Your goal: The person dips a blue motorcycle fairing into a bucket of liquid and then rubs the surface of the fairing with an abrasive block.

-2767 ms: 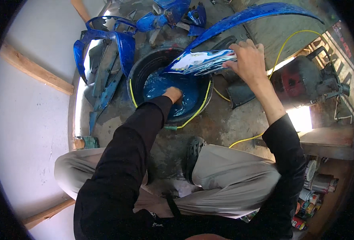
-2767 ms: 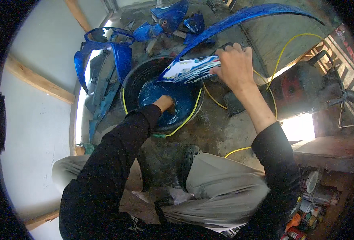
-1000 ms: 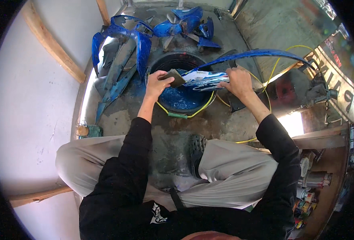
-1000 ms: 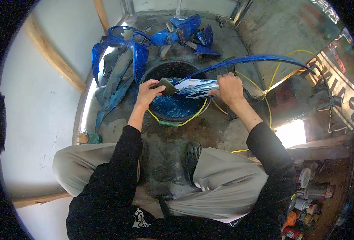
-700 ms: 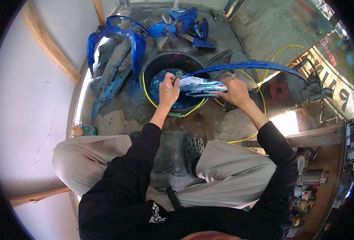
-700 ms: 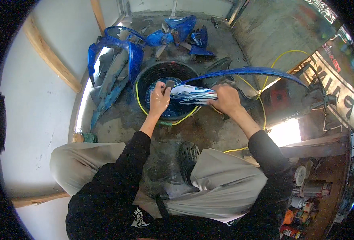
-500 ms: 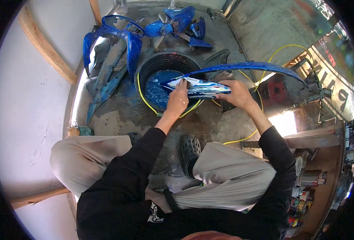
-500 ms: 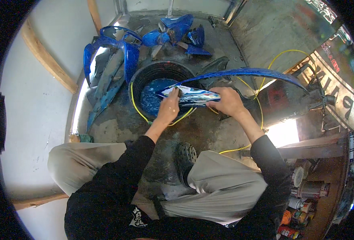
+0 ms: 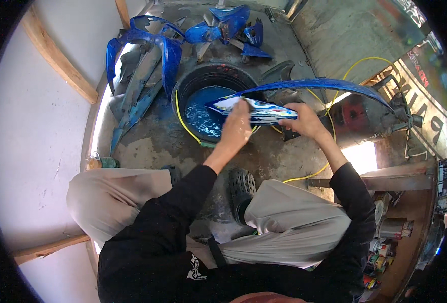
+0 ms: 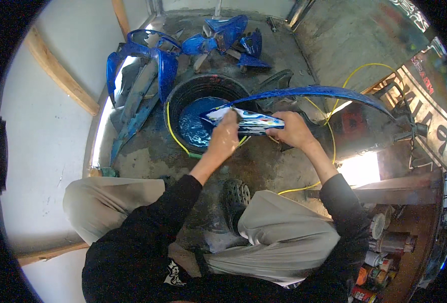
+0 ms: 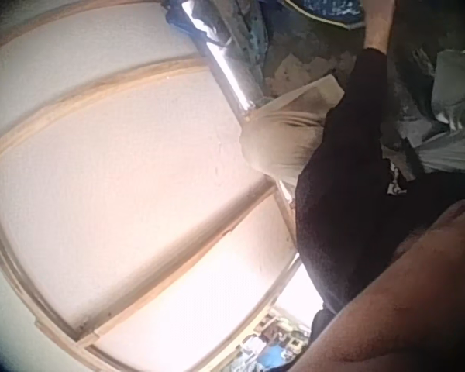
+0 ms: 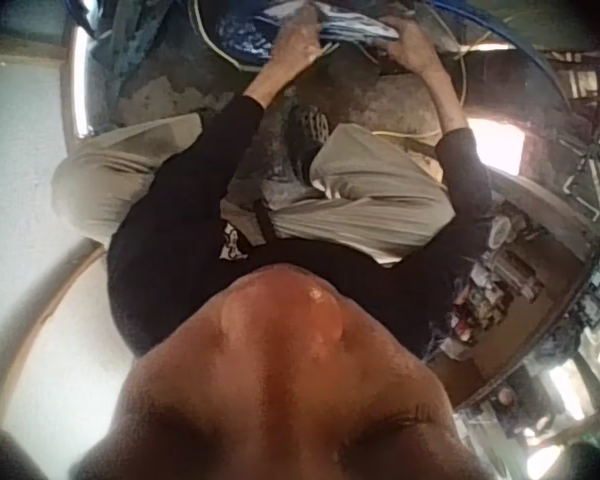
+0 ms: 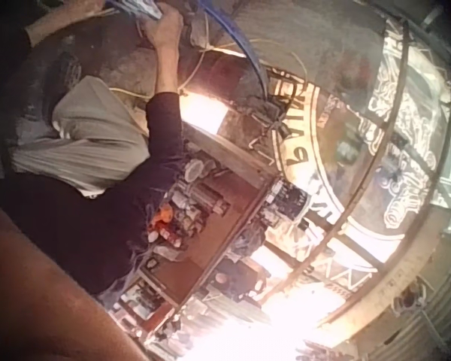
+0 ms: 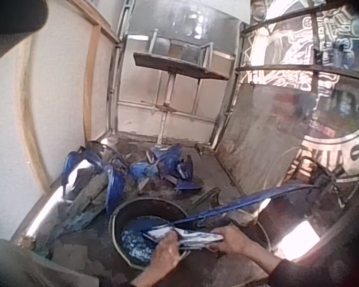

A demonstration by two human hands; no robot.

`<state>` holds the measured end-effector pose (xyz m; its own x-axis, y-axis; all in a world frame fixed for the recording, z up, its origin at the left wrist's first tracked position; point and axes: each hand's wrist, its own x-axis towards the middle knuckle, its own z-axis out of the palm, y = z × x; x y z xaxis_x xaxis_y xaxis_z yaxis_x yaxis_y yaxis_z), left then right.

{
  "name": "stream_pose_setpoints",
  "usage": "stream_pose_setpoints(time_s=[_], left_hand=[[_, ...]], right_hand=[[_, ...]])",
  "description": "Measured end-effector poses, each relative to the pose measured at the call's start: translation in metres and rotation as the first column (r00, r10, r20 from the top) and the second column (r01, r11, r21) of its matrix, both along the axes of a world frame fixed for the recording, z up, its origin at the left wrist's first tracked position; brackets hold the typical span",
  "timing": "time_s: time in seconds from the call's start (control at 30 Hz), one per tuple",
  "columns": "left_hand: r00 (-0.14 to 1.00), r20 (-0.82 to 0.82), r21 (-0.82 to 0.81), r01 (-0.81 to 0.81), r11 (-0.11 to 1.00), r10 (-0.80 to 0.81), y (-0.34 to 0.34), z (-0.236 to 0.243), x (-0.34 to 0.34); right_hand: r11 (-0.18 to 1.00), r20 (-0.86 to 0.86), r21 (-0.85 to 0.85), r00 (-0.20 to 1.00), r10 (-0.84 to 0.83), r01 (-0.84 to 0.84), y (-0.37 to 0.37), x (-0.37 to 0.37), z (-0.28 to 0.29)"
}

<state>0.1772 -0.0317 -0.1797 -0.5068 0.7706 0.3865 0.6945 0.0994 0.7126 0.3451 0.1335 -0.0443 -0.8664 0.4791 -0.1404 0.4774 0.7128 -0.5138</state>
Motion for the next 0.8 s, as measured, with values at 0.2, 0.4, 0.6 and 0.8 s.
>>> stream_pose_setpoints(time_s=[0.2,0.4,0.6,0.8], left_hand=[[0.979,0.112,0.002,0.171,0.985,-0.170,-0.004,0.031,-0.004],[0.996,0.076,-0.238,-0.030,0.971,0.050,-0.008,0.000,-0.015],[0.964,-0.267,0.115,0.042,0.992,-0.010,0.013,0.003,-0.012],[0.995,0.092,-0.552,0.015,0.834,0.043,0.004,-0.011,-0.078]], right_hand=[[0.978,0.055,-0.186,0.994,-0.091,0.099,-0.001,0.015,0.013],[0.988,0.027,-0.138,0.998,-0.062,0.065,-0.005,0.005,0.008],[0.991,-0.026,-0.124,0.998,-0.053,0.049,-0.007,0.009,0.009],[0.989,-0.013,-0.145,0.999,-0.041,0.039,-0.011,0.002,0.008]])
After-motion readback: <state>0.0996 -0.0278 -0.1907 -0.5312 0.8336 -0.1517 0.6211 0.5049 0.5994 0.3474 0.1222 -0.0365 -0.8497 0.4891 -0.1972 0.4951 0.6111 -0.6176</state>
